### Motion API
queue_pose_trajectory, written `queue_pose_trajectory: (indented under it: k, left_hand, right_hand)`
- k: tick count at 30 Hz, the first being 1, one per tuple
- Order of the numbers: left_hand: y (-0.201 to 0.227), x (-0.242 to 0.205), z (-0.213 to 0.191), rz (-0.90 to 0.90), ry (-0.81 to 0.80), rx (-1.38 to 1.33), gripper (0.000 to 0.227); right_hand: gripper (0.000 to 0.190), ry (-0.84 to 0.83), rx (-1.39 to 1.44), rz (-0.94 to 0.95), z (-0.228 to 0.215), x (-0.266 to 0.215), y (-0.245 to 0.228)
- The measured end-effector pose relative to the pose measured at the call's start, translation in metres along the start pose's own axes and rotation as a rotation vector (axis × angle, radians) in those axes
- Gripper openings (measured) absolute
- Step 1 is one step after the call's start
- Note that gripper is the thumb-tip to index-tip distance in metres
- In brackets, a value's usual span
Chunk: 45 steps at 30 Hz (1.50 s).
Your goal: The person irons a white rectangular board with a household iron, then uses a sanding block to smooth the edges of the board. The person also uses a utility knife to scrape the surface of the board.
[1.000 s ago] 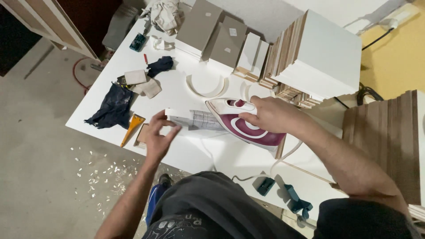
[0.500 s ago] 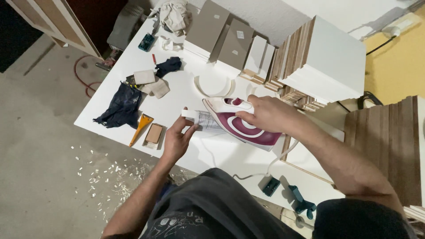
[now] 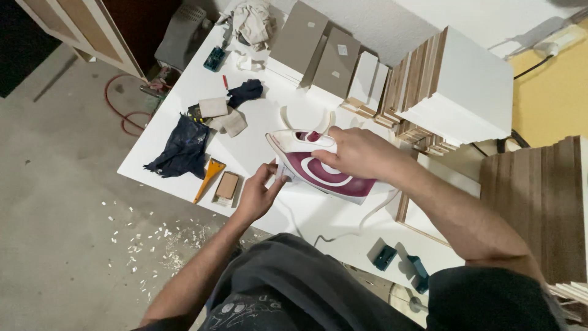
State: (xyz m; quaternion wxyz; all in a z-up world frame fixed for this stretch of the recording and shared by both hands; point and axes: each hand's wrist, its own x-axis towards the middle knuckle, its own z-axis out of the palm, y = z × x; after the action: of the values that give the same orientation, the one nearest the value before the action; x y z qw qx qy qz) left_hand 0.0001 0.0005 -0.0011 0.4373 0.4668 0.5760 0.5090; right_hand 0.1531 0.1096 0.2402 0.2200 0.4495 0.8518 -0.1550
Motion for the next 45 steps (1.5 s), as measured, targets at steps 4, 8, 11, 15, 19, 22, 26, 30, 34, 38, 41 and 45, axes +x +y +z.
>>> queue_pose_trajectory:
  k: [4,8,11,15,19,22,26,30,34,38,41,45]
  left_hand:
    - [0.001,0.001,0.001,0.042,0.015,-0.041,0.020]
    - [-0.003,0.005,0.001,0.075,0.031,-0.073,0.016]
    - [-0.001,0.004,0.000,0.091,0.027,-0.118,0.014]
    - [0.006,0.003,-0.003,0.070,-0.001,-0.142,0.013]
    - [-0.005,0.004,0.000,0.063,-0.002,-0.146,0.014]
    - [-0.002,0.003,-0.002,0.070,-0.001,-0.147,0.014]
    - [-0.013,0.002,0.000,0.051,0.011,-0.145,0.015]
    - [-0.024,0.006,0.002,0.048,0.021,-0.121,0.015]
    - [0.010,-0.001,-0.008,0.059,0.006,-0.097,0.013]
    - [0.002,-0.002,-0.007,0.038,0.009,-0.151,0.014]
    - [0.004,-0.001,-0.008,0.039,0.002,-0.156,0.014]
    - [0.002,0.002,-0.006,0.049,0.003,-0.152,0.014]
  right_hand:
    - [0.058,0.017,-0.019,-0.030,0.005,0.009,-0.012]
    - [0.056,0.021,-0.022,-0.026,0.002,0.003,-0.015]
    - [0.056,0.009,-0.023,0.007,0.001,-0.009,-0.006]
    - [0.055,-0.017,-0.051,0.079,-0.002,-0.023,0.012]
    - [0.054,-0.040,-0.021,0.070,-0.006,-0.023,0.003]
    - [0.055,-0.008,-0.045,0.016,0.004,-0.008,0.001]
    - [0.055,0.024,-0.055,-0.039,0.009,0.009,-0.011]
    - [0.056,0.051,-0.066,-0.069,0.008,0.010,-0.017]
    - [0.056,0.036,-0.074,-0.036,0.005,-0.013,-0.002]
    - [0.056,-0.010,-0.031,0.087,0.010,-0.026,0.024]
    - [0.056,-0.008,-0.025,0.097,0.012,-0.026,0.024]
    - [0.057,0.018,-0.023,0.016,0.009,-0.014,0.007]
